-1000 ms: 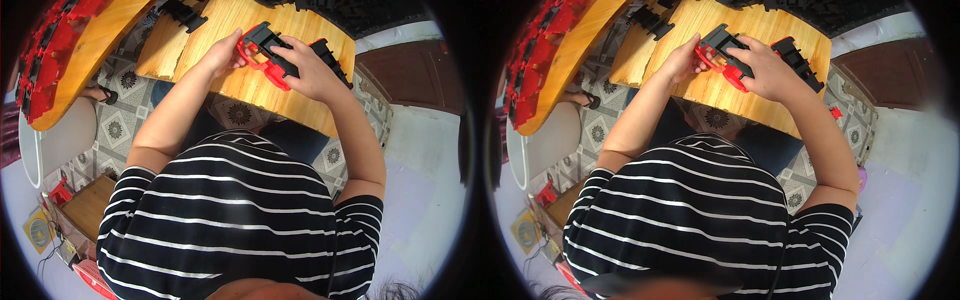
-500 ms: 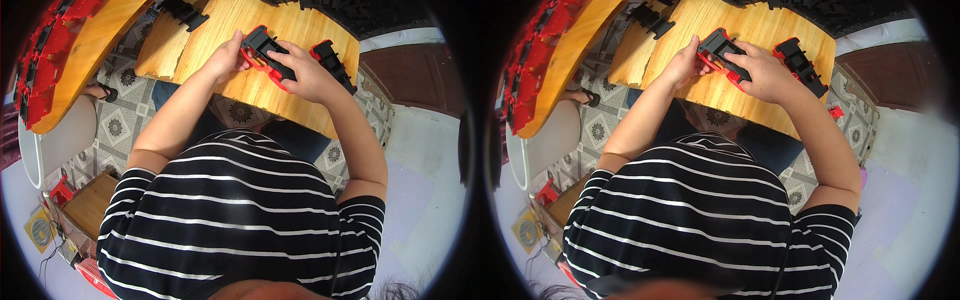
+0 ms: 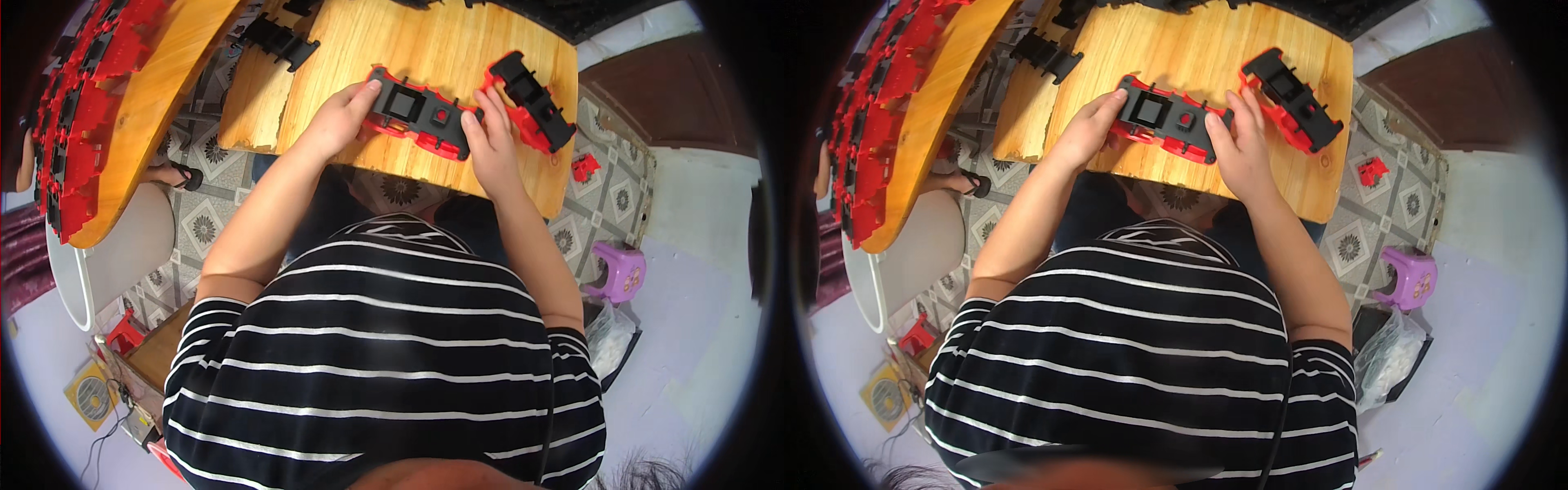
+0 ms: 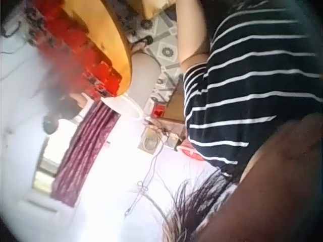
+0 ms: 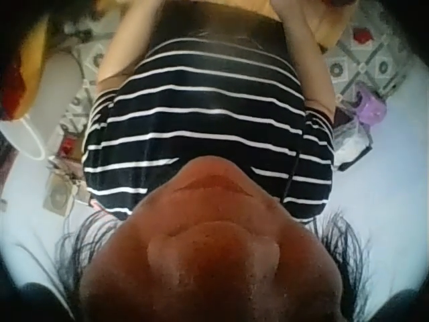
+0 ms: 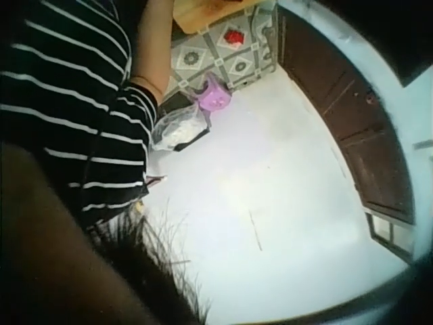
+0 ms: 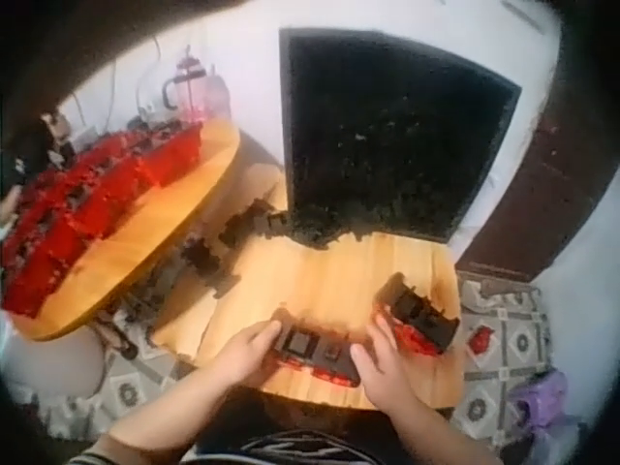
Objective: The person assembles red and black plastic toy parts into finished units by hand.
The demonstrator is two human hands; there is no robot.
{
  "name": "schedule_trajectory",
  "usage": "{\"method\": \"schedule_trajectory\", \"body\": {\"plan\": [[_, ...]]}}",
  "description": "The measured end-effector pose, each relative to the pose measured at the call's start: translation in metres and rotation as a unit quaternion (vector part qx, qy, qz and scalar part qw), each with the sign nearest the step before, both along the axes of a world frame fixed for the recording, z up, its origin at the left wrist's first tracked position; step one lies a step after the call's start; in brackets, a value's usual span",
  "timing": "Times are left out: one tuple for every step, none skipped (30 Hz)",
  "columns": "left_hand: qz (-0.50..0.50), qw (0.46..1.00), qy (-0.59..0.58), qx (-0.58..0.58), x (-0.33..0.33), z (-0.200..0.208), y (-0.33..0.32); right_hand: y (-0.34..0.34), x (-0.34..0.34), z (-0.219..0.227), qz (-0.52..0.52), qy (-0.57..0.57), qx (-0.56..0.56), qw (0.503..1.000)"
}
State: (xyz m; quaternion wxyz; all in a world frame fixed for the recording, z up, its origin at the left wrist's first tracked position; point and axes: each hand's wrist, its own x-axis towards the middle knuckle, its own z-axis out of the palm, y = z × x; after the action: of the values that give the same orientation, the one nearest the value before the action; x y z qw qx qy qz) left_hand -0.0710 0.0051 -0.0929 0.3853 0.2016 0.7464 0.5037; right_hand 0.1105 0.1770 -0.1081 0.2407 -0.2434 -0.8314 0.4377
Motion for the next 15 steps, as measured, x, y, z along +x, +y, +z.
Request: {"method": "schedule_trajectory", "body": {"plan": [[0.035,0.997,0.056,0.027,0.005,-0.006,-0.004,-0.001,-0.002,-0.007,-0.006,-0.003,-0.007,1.000],[0.022,0.995,0.091,0.019,0.002,-0.012,-0.007,-0.001,-0.005,-0.012,0.000,0.042,-0.076,0.996],[0.018,0.996,0.054,0.074,0.001,-0.009,-0.006,-0.006,-0.009,-0.011,0.005,0.088,-0.143,0.986],[0.024,0.996,-0.078,0.043,-0.002,-0.003,-0.007,-0.014,-0.007,-0.008,0.000,0.135,-0.338,0.931],[0.031,0.977,-0.208,0.011,-0.004,0.011,-0.007,-0.017,-0.007,-0.005,-0.007,0.135,-0.340,0.931],[-0.008,0.952,-0.303,0.049,-0.012,0.015,-0.010,-0.020,-0.008,-0.004,-0.013,0.128,-0.419,0.899],[-0.011,0.952,-0.303,0.047,-0.014,0.014,-0.010,-0.023,-0.008,-0.003,-0.018,0.122,-0.494,0.861],[-0.020,0.946,-0.319,0.052,-0.015,0.014,-0.010,-0.026,-0.011,-0.004,-0.026,0.111,-0.470,0.876],[-0.029,0.940,-0.334,0.057,-0.015,0.015,-0.008,-0.022,-0.011,-0.004,-0.029,0.113,-0.469,0.875],[-0.034,0.956,-0.286,0.053,-0.011,0.015,-0.006,-0.015,-0.012,-0.002,0.021,0.094,-0.477,0.874],[-0.036,0.956,-0.285,0.054,-0.007,0.015,-0.003,-0.008,-0.014,-0.001,0.072,0.075,-0.482,0.870],[-0.009,0.968,-0.248,0.045,-0.004,0.014,0.000,-0.002,-0.015,-0.006,0.080,0.081,-0.485,0.867],[0.018,0.977,-0.210,0.037,-0.003,0.013,0.001,-0.004,-0.015,-0.009,0.082,0.082,-0.484,0.867],[0.034,0.974,-0.220,0.031,-0.002,0.014,0.001,-0.006,-0.017,-0.009,0.065,0.091,-0.482,0.869],[0.039,0.975,-0.218,0.034,-0.001,0.014,0.001,-0.009,-0.018,-0.010,0.048,0.100,-0.480,0.870]]}}
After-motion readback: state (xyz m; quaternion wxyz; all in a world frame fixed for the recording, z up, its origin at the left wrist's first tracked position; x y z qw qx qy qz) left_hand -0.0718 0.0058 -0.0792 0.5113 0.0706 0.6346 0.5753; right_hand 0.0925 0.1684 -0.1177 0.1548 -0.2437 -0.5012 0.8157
